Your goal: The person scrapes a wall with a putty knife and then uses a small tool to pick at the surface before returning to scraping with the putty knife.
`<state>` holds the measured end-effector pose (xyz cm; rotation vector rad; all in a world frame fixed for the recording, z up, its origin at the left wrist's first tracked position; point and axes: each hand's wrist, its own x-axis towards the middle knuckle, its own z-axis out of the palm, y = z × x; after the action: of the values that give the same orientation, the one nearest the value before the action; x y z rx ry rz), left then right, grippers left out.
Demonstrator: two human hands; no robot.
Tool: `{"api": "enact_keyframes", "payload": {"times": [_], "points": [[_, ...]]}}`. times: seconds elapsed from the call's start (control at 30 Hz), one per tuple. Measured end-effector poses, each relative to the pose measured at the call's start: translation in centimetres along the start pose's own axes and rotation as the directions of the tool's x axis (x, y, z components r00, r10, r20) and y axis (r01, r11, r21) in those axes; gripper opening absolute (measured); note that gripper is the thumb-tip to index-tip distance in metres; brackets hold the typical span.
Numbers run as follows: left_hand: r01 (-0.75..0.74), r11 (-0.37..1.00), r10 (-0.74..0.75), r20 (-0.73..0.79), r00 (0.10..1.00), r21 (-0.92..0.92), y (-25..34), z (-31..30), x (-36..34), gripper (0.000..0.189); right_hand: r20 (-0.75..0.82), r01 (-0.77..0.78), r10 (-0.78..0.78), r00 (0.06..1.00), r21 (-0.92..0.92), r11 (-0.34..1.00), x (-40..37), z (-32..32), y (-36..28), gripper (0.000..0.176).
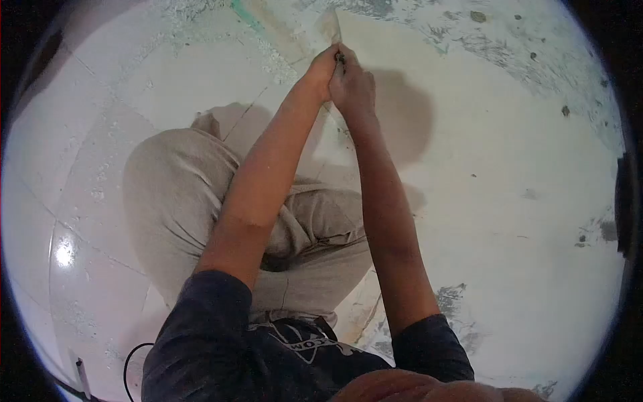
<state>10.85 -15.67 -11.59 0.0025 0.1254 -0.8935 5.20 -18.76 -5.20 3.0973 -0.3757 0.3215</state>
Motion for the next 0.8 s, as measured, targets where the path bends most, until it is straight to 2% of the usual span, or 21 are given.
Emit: {"api": "enact_keyframes", "payload": {"times": [0.03,0.1,0.13,0.17,0.23,0.27,0.4,0.47,0.63,0.7,0.8], "points": [[-0.007,0.999,0.007,0.015,1.000,0.038,-1.6,-0.1,-0.3,0.035,0.085,-0.083,0.091,0.992,-0.096,0.992,-1.0,-0.9,0.1,0.039],[0.060,0.997,-0.059,0.035,0.998,-0.043,-2.0,-1.2,-1.1,0.037,0.075,-0.061,0.066,0.995,-0.069,0.996,-2.5,-1.3,-0.7,0.039],[0.039,0.999,-0.039,0.017,0.999,0.038,-2.2,-1.4,-1.6,0.038,0.078,-0.062,0.066,0.995,-0.060,0.996,-3.4,-1.5,-0.8,0.040],[0.024,0.999,-0.025,0.021,0.999,0.041,-2.1,-1.4,-1.6,0.038,0.074,-0.048,0.052,0.996,-0.055,0.997,-3.5,-1.6,-1.0,0.040],[0.042,0.999,-0.043,0.138,0.990,0.012,-2.6,-2.3,-0.5,0.038,0.055,-0.079,0.083,0.995,-0.081,0.994,-3.7,-1.8,-0.9,0.039],[0.085,0.995,-0.070,0.250,0.966,-0.049,-2.7,-3.6,1.1,0.038,0.065,-0.073,0.078,0.995,-0.071,0.995,-3.8,-2.3,-1.3,0.037],[0.045,0.995,-0.033,0.133,0.991,-0.086,-1.5,-0.1,-1.1,0.040,0.012,-0.037,0.038,0.999,-0.108,0.993,-2.9,-2.7,-1.8,0.034],[0.055,0.994,-0.042,0.136,0.990,-0.094,-0.6,0.5,-1.4,0.040,-0.020,-0.004,0.002,1.000,-0.119,0.993,-2.3,-2.2,-1.7,0.032],[0.073,0.993,-0.062,0.110,0.992,-0.095,0.4,-1.1,0.9,0.040,-0.083,0.062,-0.074,0.994,-0.137,0.989,-1.2,-1.4,-2.7,0.030],[0.173,0.974,-0.122,0.304,0.945,-0.146,0.7,-2.3,2.3,0.039,-0.075,-0.004,-0.010,0.997,-0.185,0.983,-1.2,-1.5,-3.7,0.029],[0.146,0.984,-0.116,0.253,0.961,-0.105,0.5,-2.6,3.0,0.037,-0.064,-0.026,0.010,0.998,-0.251,0.968,-1.0,-0.7,-3.5,0.031]]}}
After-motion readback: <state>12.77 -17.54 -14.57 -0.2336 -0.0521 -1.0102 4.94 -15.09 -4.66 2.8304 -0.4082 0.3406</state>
